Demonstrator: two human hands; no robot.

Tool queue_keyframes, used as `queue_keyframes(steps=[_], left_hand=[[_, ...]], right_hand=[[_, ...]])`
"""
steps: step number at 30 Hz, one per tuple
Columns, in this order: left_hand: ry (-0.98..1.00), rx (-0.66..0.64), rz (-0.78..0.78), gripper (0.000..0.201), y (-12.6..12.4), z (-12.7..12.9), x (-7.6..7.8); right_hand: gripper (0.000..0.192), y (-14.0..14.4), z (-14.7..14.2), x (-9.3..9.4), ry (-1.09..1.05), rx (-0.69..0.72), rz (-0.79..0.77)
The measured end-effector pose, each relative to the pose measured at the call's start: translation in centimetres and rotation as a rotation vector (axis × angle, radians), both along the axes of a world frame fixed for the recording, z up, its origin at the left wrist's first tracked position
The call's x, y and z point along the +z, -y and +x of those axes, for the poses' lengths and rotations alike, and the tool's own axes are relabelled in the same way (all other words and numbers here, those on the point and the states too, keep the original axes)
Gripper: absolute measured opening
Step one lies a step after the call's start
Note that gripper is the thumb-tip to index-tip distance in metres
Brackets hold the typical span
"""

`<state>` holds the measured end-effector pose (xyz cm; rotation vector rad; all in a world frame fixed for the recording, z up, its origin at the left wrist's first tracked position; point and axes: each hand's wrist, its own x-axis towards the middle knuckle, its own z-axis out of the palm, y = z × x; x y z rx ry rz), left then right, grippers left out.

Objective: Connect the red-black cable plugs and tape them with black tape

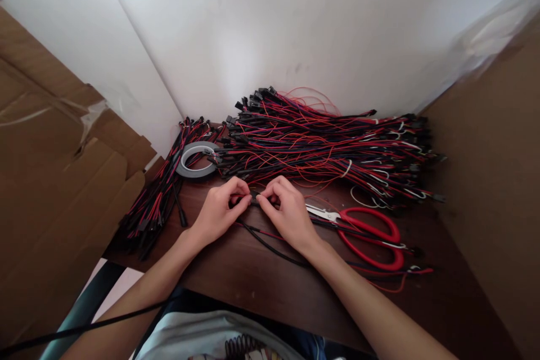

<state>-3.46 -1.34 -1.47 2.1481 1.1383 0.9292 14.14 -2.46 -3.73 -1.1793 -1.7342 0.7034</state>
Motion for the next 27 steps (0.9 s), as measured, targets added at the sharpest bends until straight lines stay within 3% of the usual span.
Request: queue_keyframes(steps=[10, 14, 18, 27], left_hand=[[0.010, 0.001, -0.011, 0.006, 0.14, 0.11, 0.03], [0.015, 0.002, -0.011, 0.007, 0.15, 0.09, 0.02], [0.026, -0.003, -0.003, 0.006, 0.11, 0.00, 0.04], [0.002, -0.015, 0.084, 0.004, 0.24, 0.05, -0.12]], right_hand=[[0.008, -0.02, -0.20, -0.11, 0.059, -0.111, 0.003], [0.019, 0.13, -0.07, 0.10, -0.039, -0.098, -0.052], [0.005, 0.47, 0.07, 0.47, -0.005, -0.047, 0.016], [0.005, 0.80, 0.07, 0.58, 0.071, -0.073, 0.190]])
